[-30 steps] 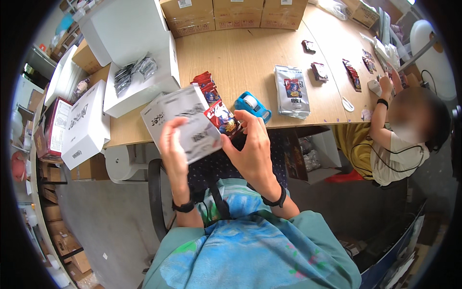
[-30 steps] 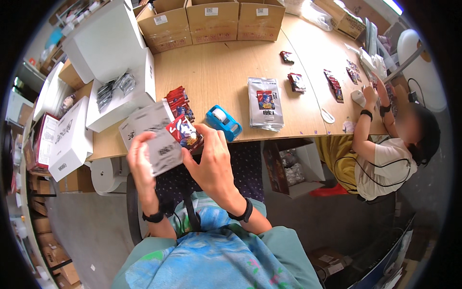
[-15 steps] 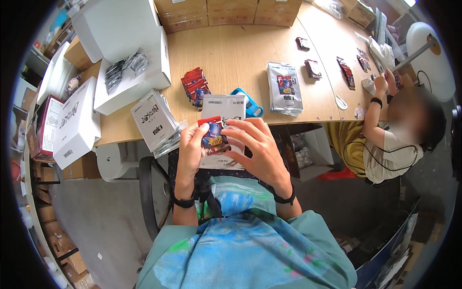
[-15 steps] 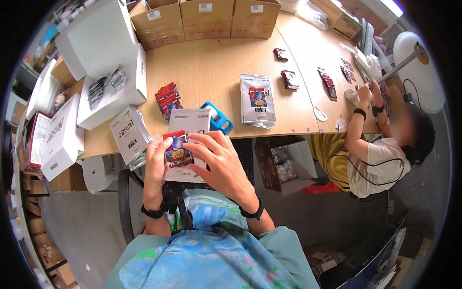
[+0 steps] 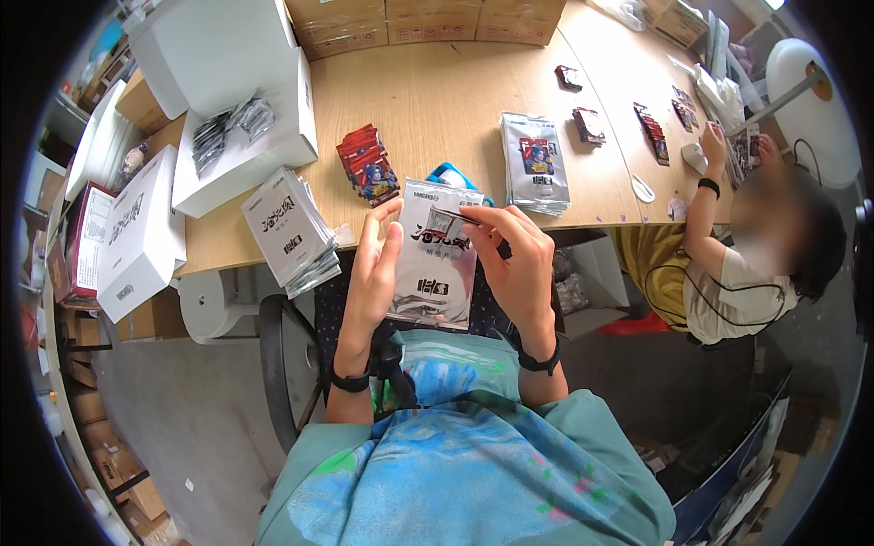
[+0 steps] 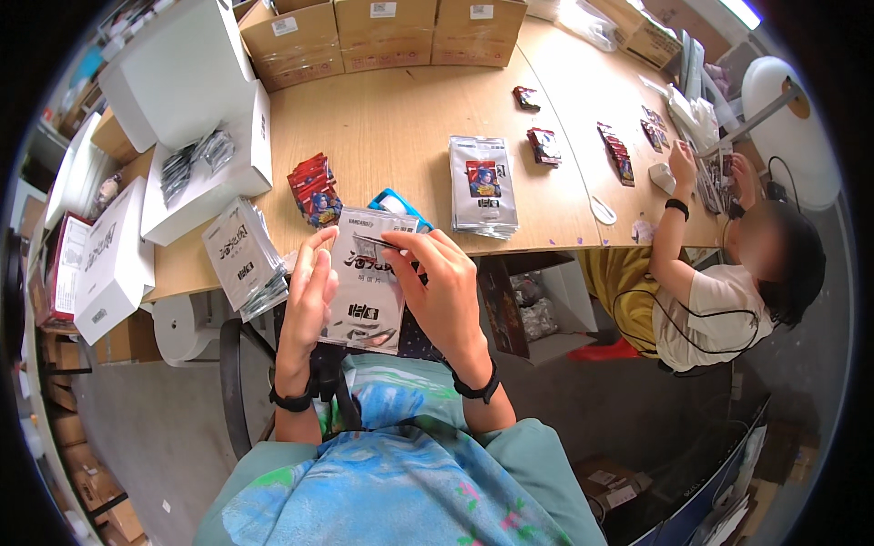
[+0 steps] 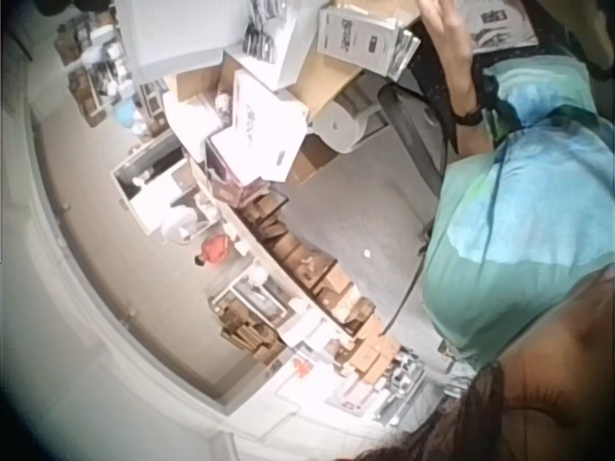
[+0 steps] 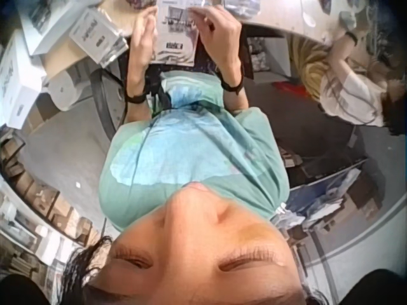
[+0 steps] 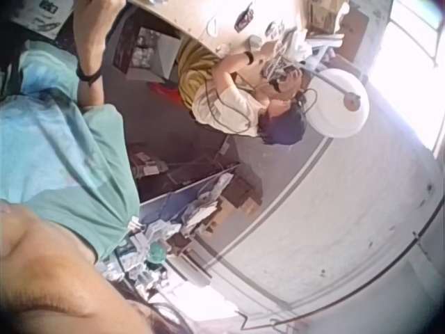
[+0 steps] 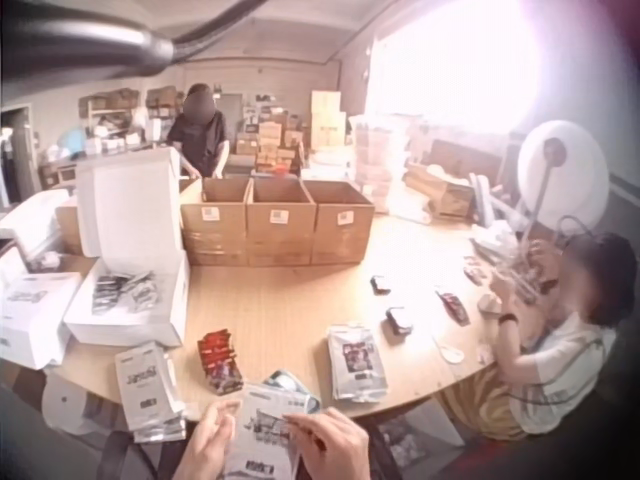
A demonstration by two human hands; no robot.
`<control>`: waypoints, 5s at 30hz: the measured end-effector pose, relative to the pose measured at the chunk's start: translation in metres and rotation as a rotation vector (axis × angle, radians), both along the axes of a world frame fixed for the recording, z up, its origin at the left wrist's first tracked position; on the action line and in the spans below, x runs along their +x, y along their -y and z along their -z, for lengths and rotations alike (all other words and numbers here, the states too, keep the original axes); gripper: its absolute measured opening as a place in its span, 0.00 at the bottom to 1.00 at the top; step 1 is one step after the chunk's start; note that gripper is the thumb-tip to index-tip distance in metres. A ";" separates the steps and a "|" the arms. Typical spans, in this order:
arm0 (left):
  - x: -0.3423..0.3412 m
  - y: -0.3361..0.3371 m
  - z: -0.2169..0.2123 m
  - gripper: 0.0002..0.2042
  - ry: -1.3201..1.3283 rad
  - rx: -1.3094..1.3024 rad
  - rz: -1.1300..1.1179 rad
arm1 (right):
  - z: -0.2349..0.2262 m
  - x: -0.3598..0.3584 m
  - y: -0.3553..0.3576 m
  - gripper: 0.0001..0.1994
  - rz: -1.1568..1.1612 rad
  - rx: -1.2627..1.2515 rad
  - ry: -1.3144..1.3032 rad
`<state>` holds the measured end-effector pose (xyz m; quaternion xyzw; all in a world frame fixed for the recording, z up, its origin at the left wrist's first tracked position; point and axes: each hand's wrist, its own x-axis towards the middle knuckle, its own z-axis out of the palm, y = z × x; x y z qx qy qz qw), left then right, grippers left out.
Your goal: The person repeatedly picks up small card packs, places them into clear plastic sleeves, and seals the sleeves with a blue tape dispenser. Sealed packs are stacked on the table. A second person works at the same table in the background.
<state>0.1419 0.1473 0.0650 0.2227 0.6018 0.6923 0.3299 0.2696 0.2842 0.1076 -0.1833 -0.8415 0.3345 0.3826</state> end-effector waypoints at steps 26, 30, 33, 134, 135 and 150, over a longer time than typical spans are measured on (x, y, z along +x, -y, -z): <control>-0.003 0.000 0.021 0.14 0.024 0.134 -0.004 | 0.029 0.000 0.011 0.12 -0.285 0.310 0.028; -0.009 -0.003 0.018 0.13 -0.067 0.149 -0.101 | 0.021 0.004 -0.006 0.11 -0.087 0.148 -0.077; -0.027 -0.007 0.025 0.13 -0.245 0.098 -0.126 | 0.027 0.007 -0.026 0.08 0.299 -0.351 0.097; 0.016 -0.043 0.053 0.14 -0.540 0.151 -0.379 | 0.085 -0.033 0.036 0.04 -0.015 -0.810 -0.117; 0.015 -0.039 0.058 0.15 -0.572 0.113 -0.360 | 0.085 -0.033 0.035 0.05 -0.018 -0.808 -0.105; 0.016 -0.033 0.056 0.13 -0.915 0.104 -0.385 | 0.079 -0.034 0.035 0.10 0.030 -0.764 -0.080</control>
